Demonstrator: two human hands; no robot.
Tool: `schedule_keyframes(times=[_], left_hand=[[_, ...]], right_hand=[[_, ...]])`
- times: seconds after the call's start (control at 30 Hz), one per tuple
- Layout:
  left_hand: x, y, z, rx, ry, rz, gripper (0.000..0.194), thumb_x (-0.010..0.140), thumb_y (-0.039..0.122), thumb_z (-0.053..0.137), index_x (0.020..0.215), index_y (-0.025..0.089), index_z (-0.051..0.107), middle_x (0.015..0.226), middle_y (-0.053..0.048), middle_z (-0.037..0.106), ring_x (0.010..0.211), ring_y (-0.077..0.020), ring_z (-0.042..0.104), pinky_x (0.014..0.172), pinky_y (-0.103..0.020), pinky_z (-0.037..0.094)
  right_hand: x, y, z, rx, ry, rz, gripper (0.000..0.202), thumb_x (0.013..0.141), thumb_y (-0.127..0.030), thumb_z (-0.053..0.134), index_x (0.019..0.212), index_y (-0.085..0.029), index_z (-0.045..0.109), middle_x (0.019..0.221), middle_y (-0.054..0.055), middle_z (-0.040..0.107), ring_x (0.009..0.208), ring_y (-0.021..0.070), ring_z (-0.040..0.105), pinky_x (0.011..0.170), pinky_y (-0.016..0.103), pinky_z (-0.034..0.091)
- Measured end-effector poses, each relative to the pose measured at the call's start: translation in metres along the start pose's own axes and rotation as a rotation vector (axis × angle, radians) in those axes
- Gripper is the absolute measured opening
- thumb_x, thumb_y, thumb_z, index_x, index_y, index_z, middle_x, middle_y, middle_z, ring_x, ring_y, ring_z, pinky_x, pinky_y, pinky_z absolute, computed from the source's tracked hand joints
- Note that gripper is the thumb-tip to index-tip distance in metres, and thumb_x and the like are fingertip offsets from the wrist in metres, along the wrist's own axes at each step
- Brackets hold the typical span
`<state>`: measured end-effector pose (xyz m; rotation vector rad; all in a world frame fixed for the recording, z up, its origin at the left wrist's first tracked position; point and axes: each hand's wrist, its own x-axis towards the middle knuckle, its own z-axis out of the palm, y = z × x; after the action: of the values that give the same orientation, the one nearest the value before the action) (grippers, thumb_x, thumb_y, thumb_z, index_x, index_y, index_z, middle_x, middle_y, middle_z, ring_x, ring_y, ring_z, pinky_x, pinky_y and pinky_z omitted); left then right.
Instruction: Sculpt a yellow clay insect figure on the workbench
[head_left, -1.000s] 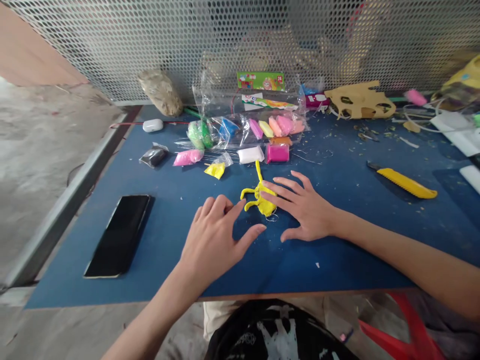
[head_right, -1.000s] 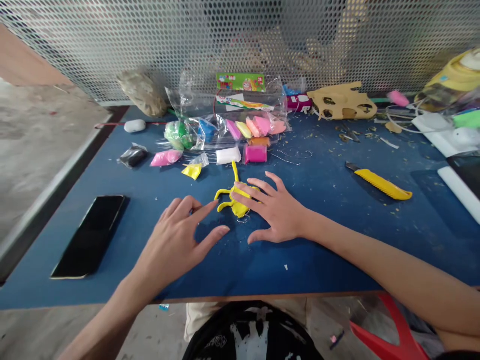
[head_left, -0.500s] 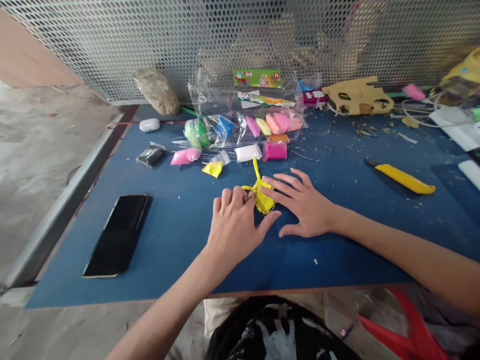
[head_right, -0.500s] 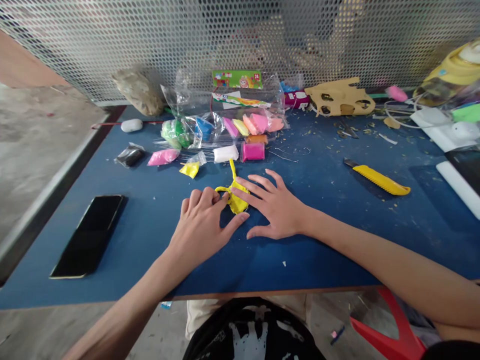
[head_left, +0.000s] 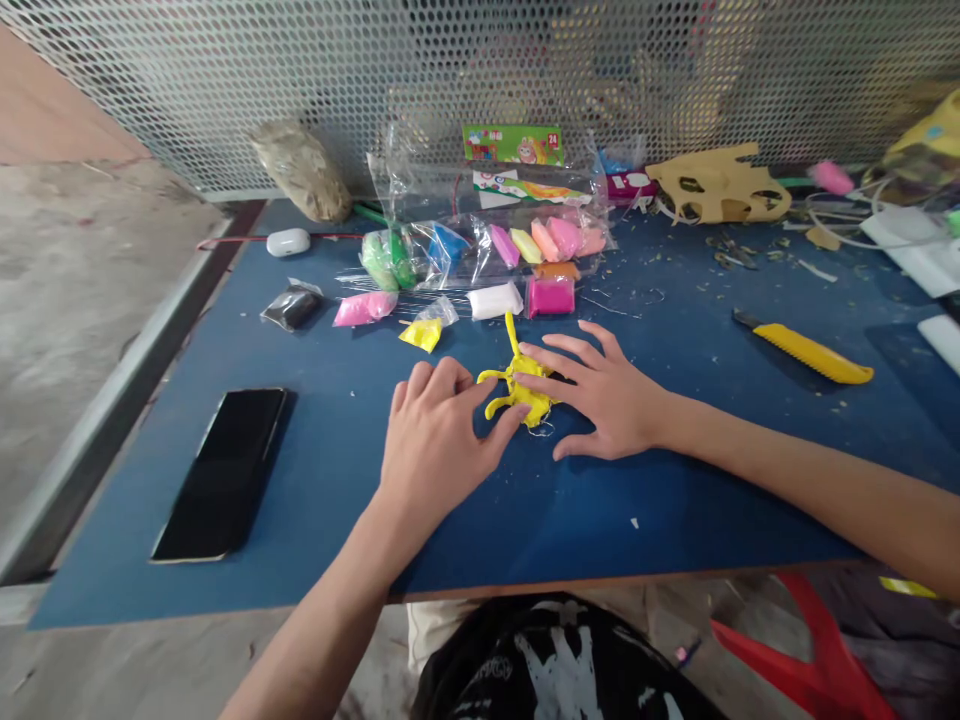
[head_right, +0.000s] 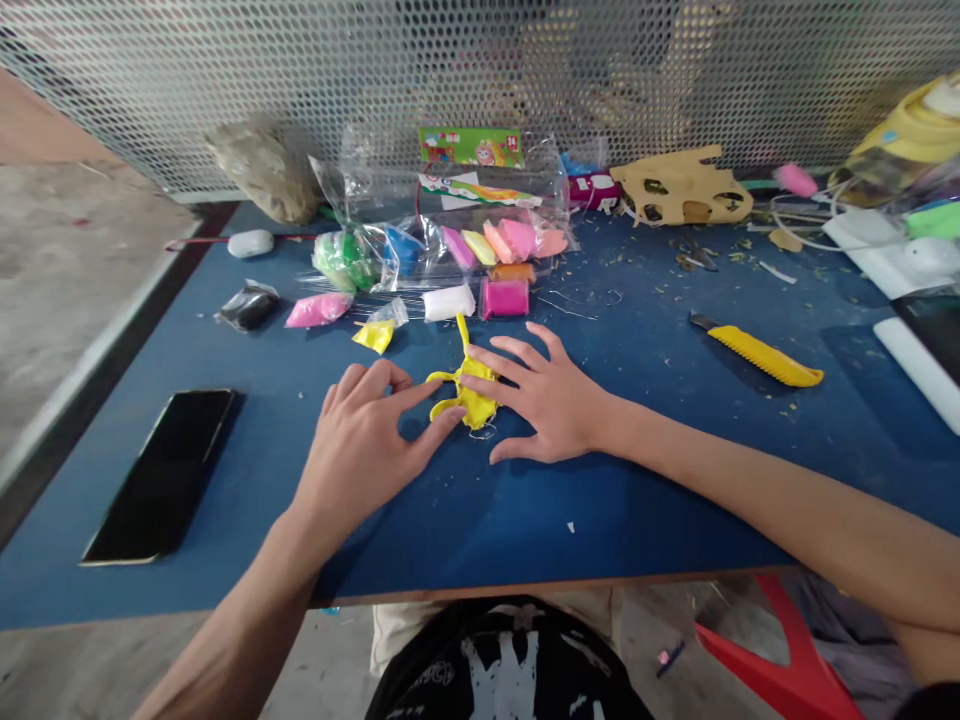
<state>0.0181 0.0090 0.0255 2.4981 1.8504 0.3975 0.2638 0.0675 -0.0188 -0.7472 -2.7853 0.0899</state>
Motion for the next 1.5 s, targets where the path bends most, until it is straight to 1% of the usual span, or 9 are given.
schedule_keyframes(times=[0.2, 0.47, 0.57, 0.7, 0.8, 0.9, 1.1, 1.27, 1.5], left_hand=[[-0.006, -0.009, -0.003, 0.022, -0.039, 0.099, 0.033, 0.097, 0.056, 0.059, 0.109, 0.033, 0.078, 0.095, -0.005, 0.063, 0.091, -0.0245, 0.055, 0.076, -0.039, 0.041], [-0.008, -0.005, 0.002, 0.036, -0.088, 0.147, 0.033, 0.101, 0.051, 0.054, 0.11, 0.029, 0.078, 0.1, -0.008, 0.067, 0.093, -0.0256, 0.06, 0.078, -0.041, 0.045], [-0.005, -0.013, -0.007, 0.02, -0.062, 0.121, 0.031, 0.102, 0.045, 0.055, 0.12, 0.029, 0.074, 0.103, -0.008, 0.069, 0.095, -0.0271, 0.063, 0.08, -0.042, 0.047], [0.01, -0.043, -0.025, 0.025, 0.032, -0.01, 0.038, 0.101, 0.042, 0.054, 0.134, 0.027, 0.066, 0.112, -0.01, 0.071, 0.105, -0.03, 0.065, 0.089, -0.043, 0.05], [0.032, -0.066, -0.025, 0.091, -0.027, -0.109, 0.044, 0.095, 0.051, 0.061, 0.123, 0.019, 0.069, 0.114, -0.016, 0.07, 0.104, -0.0346, 0.067, 0.088, -0.044, 0.052], [0.052, -0.072, -0.011, 0.162, -0.11, -0.206, 0.06, 0.091, 0.058, 0.063, 0.122, 0.006, 0.064, 0.115, -0.026, 0.068, 0.105, -0.0401, 0.067, 0.087, -0.047, 0.052], [0.062, -0.068, -0.003, 0.258, -0.104, -0.223, 0.036, 0.091, 0.025, 0.056, 0.12, 0.004, 0.063, 0.108, -0.026, 0.07, 0.099, -0.0374, 0.07, 0.079, -0.041, 0.053], [0.056, -0.086, -0.012, 0.143, 0.069, -0.111, 0.026, 0.093, 0.024, 0.052, 0.102, 0.014, 0.073, 0.094, -0.019, 0.074, 0.086, -0.0339, 0.071, 0.076, -0.043, 0.052], [0.057, -0.079, -0.002, -0.262, 0.137, 0.338, 0.033, 0.098, 0.025, 0.047, 0.116, 0.019, 0.074, 0.114, -0.011, 0.077, 0.102, -0.0244, 0.072, 0.092, -0.038, 0.053]], right_hand=[[0.02, 0.011, -0.007, -0.019, -0.048, -0.147, 0.085, 0.092, -0.076, 0.05, 0.163, -0.033, 0.031, 0.17, 0.008, 0.032, 0.149, 0.0415, 0.03, 0.118, 0.069, 0.012], [0.022, 0.013, -0.007, 0.02, -0.056, -0.145, 0.081, 0.09, -0.08, 0.051, 0.159, -0.039, 0.038, 0.167, 0.002, 0.04, 0.147, 0.04, 0.034, 0.117, 0.067, 0.013], [0.036, 0.016, -0.022, 0.098, 0.014, -0.162, 0.076, 0.094, -0.076, 0.047, 0.157, -0.034, 0.044, 0.162, 0.005, 0.047, 0.143, 0.0376, 0.039, 0.115, 0.062, 0.02], [0.07, 0.024, -0.036, 0.189, 0.18, 0.017, 0.056, 0.105, -0.06, 0.037, 0.141, -0.026, 0.062, 0.139, 0.006, 0.067, 0.128, 0.0292, 0.053, 0.109, 0.049, 0.032], [0.1, 0.03, -0.025, 0.155, 0.18, 0.129, 0.043, 0.107, -0.043, 0.041, 0.125, -0.019, 0.072, 0.112, 0.008, 0.075, 0.106, 0.0251, 0.062, 0.095, 0.042, 0.039], [0.127, 0.034, -0.005, -0.105, 0.169, 0.082, 0.033, 0.104, -0.034, 0.049, 0.108, -0.019, 0.078, 0.108, 0.009, 0.073, 0.11, 0.0289, 0.056, 0.095, 0.046, 0.033], [0.157, 0.025, 0.008, -0.172, 0.221, 0.06, 0.03, 0.099, -0.044, 0.059, 0.107, -0.023, 0.079, 0.107, 0.009, 0.071, 0.109, 0.0296, 0.05, 0.093, 0.047, 0.028], [0.149, 0.017, -0.012, -0.044, 0.331, 0.17, 0.03, 0.1, -0.043, 0.06, 0.114, -0.022, 0.076, 0.112, 0.008, 0.072, 0.111, 0.0292, 0.054, 0.096, 0.046, 0.031], [0.083, 0.006, -0.032, 0.25, 0.435, 0.132, 0.024, 0.095, -0.042, 0.067, 0.108, -0.022, 0.071, 0.107, 0.006, 0.072, 0.103, 0.0238, 0.063, 0.098, 0.042, 0.044]])
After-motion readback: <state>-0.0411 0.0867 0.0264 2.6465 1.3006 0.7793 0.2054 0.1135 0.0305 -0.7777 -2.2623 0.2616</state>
